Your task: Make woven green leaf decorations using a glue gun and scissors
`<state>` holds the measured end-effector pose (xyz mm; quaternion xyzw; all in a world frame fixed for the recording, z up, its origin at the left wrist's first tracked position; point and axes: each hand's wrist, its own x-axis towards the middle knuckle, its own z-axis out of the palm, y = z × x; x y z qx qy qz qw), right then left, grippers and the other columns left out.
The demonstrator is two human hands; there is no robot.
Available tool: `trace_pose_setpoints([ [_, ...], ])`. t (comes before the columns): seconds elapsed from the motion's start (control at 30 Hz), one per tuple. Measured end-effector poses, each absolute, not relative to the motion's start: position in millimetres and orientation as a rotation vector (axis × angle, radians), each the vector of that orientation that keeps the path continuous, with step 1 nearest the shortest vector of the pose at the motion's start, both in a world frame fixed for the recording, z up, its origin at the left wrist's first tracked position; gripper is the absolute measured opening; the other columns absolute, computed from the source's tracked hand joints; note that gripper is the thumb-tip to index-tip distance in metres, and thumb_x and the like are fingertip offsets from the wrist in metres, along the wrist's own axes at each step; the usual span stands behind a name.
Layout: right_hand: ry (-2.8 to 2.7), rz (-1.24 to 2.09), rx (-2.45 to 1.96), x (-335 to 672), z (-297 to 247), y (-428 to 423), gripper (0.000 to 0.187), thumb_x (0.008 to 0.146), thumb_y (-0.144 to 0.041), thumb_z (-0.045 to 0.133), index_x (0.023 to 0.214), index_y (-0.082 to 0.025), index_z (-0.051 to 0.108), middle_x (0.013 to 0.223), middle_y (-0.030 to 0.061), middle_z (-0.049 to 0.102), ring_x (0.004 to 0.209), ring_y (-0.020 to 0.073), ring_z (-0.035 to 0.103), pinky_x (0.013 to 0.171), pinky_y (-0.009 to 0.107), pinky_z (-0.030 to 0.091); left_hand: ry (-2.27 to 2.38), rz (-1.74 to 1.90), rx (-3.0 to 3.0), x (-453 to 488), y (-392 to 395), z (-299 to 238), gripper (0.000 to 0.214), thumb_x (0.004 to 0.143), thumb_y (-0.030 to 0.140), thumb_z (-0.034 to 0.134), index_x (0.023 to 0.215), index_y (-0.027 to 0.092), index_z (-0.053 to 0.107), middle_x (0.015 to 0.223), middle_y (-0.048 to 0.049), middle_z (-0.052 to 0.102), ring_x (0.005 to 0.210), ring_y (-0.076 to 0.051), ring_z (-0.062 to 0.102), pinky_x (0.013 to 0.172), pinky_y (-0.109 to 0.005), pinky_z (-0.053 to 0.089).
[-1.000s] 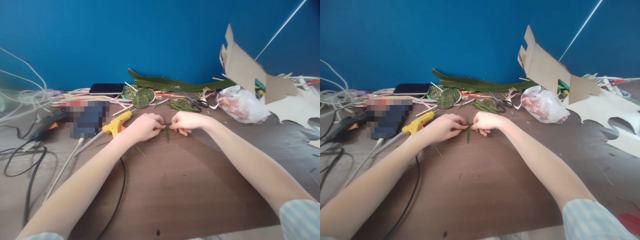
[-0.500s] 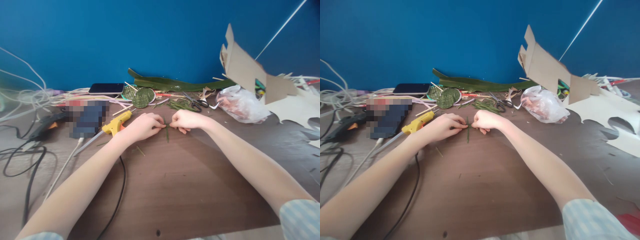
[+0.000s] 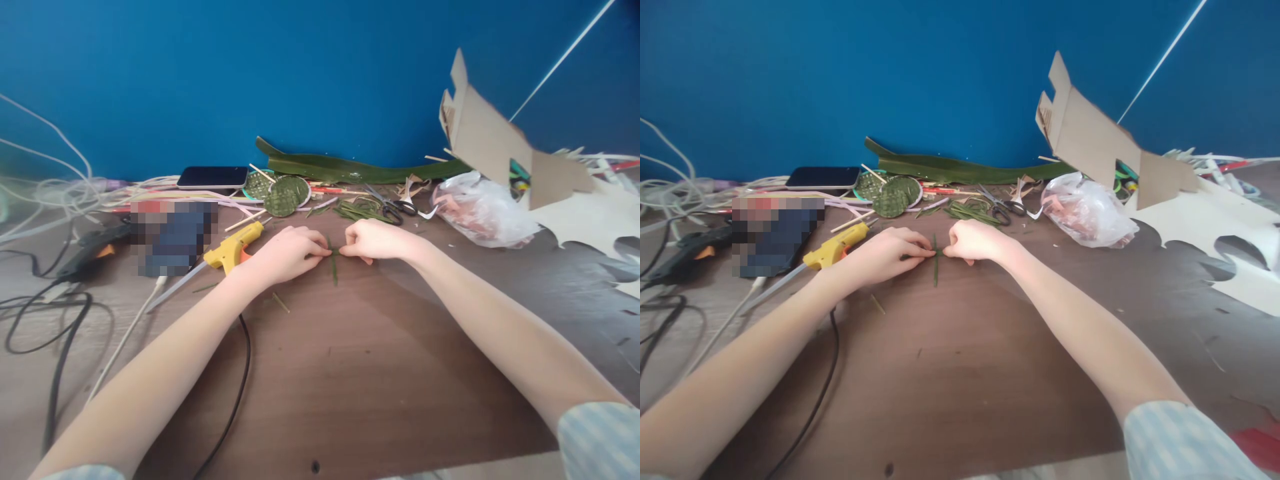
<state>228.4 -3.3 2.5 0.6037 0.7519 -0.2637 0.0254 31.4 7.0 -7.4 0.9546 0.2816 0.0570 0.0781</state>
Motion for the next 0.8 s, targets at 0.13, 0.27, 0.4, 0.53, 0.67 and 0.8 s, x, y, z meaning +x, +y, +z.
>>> trace_pose_setpoints([
  [0.13,2.356,-0.569,1.972,231.1,4.9,-2.2,0.025,0.068,-0.045,0.059,0.067,-0.020,0.056,0.066,0.0016,0.062,0.061,0.0149,0.052,0.054,0.025,0.031,0.845,0.163,2.895,32.7,4.1,-6.8,0.028,0.085,0.019,0.043,0.096,0.022,0.068,0.106,-0.0022,0.065,0.092,-0.017,0.058,0.081,-0.031,0.039],
  [0.27,2.461,-0.613,2.103,245.1,5.6,4.2,0.018,0.075,-0.037,0.054,0.072,-0.019,0.057,0.073,0.0026,0.062,0.063,0.0136,0.050,0.056,0.025,0.032,0.824,0.203,2.955,33.4,1.2,-7.2,0.029,0.086,0.018,0.040,0.092,0.020,0.069,0.102,-0.0043,0.066,0.092,-0.018,0.056,0.082,-0.033,0.037],
  [0.4,2.482,-0.529,2.331,263.5,-1.5,11.6,0.014,0.078,-0.029,0.051,0.080,-0.018,0.059,0.070,0.0026,0.059,0.063,0.0133,0.049,0.057,0.025,0.032,0.800,0.241,2.971,33.4,0.6,-11.4,0.029,0.085,0.017,0.040,0.092,0.019,0.068,0.100,-0.0058,0.065,0.092,-0.018,0.056,0.082,-0.033,0.038],
  [0.53,2.456,-0.522,2.363,272.0,-10.8,15.0,0.015,0.077,-0.028,0.054,0.087,-0.018,0.056,0.076,0.0021,0.058,0.065,0.0133,0.049,0.056,0.024,0.031,0.847,0.262,2.907,33.8,1.2,-15.1,0.028,0.085,0.017,0.041,0.095,0.018,0.067,0.099,-0.0058,0.065,0.091,-0.018,0.057,0.083,-0.033,0.041],
  [0.67,2.423,-0.531,2.373,272.1,-14.0,16.0,0.013,0.076,-0.028,0.055,0.086,-0.019,0.054,0.077,0.0010,0.059,0.064,0.0129,0.049,0.053,0.024,0.029,0.885,0.271,2.816,34.4,2.1,-12.8,0.025,0.084,0.016,0.044,0.094,0.018,0.066,0.101,-0.0046,0.065,0.094,-0.018,0.058,0.086,-0.031,0.044],
  [0.8,2.425,-0.589,2.355,273.1,-13.7,17.3,0.009,0.077,-0.028,0.053,0.079,-0.019,0.055,0.076,0.0014,0.061,0.065,0.0130,0.051,0.055,0.024,0.031,0.929,0.251,2.804,35.8,-2.1,-9.4,0.026,0.083,0.014,0.042,0.096,0.018,0.064,0.102,-0.0048,0.064,0.095,-0.018,0.058,0.086,-0.032,0.046],
])
